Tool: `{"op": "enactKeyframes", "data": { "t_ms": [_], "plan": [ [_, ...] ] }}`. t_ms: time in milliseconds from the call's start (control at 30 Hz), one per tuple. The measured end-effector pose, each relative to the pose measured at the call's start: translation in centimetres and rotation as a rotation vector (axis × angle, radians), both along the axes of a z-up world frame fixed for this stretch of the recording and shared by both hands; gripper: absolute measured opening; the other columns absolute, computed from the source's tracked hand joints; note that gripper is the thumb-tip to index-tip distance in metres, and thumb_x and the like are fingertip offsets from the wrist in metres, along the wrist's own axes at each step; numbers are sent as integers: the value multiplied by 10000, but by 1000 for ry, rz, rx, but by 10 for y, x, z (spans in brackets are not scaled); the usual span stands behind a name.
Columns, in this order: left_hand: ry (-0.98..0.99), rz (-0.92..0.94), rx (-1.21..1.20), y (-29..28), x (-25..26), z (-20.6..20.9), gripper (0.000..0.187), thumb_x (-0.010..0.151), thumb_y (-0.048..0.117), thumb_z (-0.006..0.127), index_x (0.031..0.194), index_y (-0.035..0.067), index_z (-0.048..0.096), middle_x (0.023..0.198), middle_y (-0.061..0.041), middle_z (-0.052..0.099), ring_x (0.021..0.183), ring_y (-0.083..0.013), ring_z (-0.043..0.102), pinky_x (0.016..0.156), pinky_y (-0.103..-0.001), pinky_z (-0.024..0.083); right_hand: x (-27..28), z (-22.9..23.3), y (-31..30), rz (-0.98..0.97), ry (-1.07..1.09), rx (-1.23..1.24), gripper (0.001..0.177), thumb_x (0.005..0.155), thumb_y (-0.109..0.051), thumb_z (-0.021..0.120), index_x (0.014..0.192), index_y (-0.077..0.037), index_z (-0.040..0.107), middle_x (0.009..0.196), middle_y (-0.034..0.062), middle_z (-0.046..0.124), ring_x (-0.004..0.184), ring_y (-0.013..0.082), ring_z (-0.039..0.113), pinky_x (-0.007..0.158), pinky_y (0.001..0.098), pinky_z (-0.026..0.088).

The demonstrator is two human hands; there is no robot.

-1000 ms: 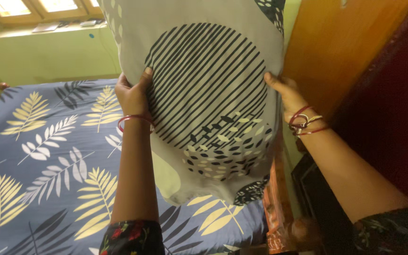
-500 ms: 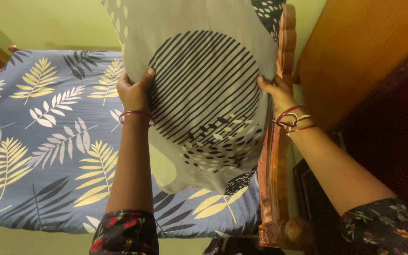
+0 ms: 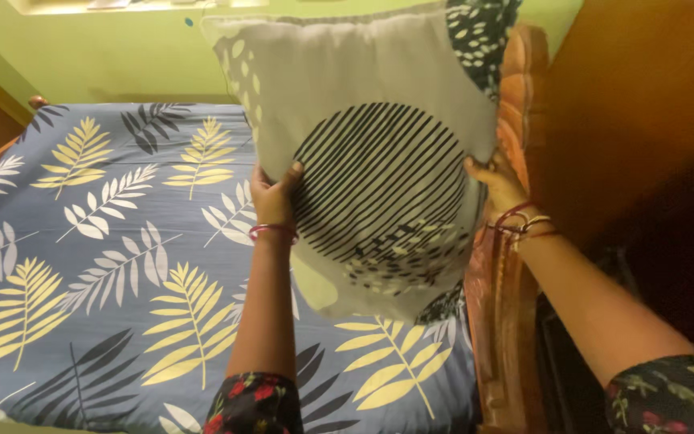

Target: The person puts a pillowcase on a pillow by hand, smooths the fabric, and places it at the head of the bed.

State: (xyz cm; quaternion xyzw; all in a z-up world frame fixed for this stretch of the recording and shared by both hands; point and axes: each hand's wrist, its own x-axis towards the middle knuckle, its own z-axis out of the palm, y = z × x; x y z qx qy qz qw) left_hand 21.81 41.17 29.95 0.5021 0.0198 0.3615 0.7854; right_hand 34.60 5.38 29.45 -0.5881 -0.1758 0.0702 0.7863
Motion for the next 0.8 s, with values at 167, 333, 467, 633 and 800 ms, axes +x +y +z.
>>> {"op": "enactKeyframes", "data": {
  "t_ms": [167, 333, 467, 633, 800],
  "plan": [
    [46, -41, 12, 3, 25, -11, 509, 866, 1, 760, 1336, 4, 564, 1199, -87, 685, 1074, -182, 647, 979, -298, 515, 30, -29, 0, -24, -40, 88, 649, 935, -142, 759, 1516, -107, 474, 1414, 53, 574, 1303, 219, 524, 1123, 419, 399],
    [108, -95, -83, -1, 36, -55, 528, 839, -1, 752, 1329, 21, 557, 1162, -75, 687, 1032, -180, 651, 934, -311, 520, 22, -71, -12, -73, 212, 13, 712, 920, -179, 708, 1571, -192, 420, 1430, 79, 601, 1158, 322, 558, 819, 556, 367],
    [165, -126, -145, -9, 32, -110, 548, 824, 3, 757, 1337, 22, 563, 1161, -74, 699, 1030, -182, 666, 924, -310, 529, 5, -117, -17, -66, 297, -34, 671, 963, -254, 695, 1558, -89, 433, 1492, 138, 557, 1336, 318, 526, 1093, 444, 439],
    [278, -91, -181, -18, 17, -187, 579, 818, 25, 781, 1354, 48, 564, 1151, -49, 695, 1020, -163, 657, 900, -295, 517, -29, -156, -25, -193, 430, -300, 861, 863, -303, 722, 1592, -165, 287, 1576, 92, 422, 1428, 275, 389, 1117, 413, 347],
    [450, -34, -172, -26, 1, -244, 530, 826, 69, 806, 1312, 43, 596, 1062, -51, 693, 899, -172, 628, 803, -322, 504, -48, -224, -39, -270, 372, -359, 862, 860, -316, 756, 1578, -60, 353, 1589, 100, 454, 1444, 258, 411, 1154, 362, 309]
  ]
}}
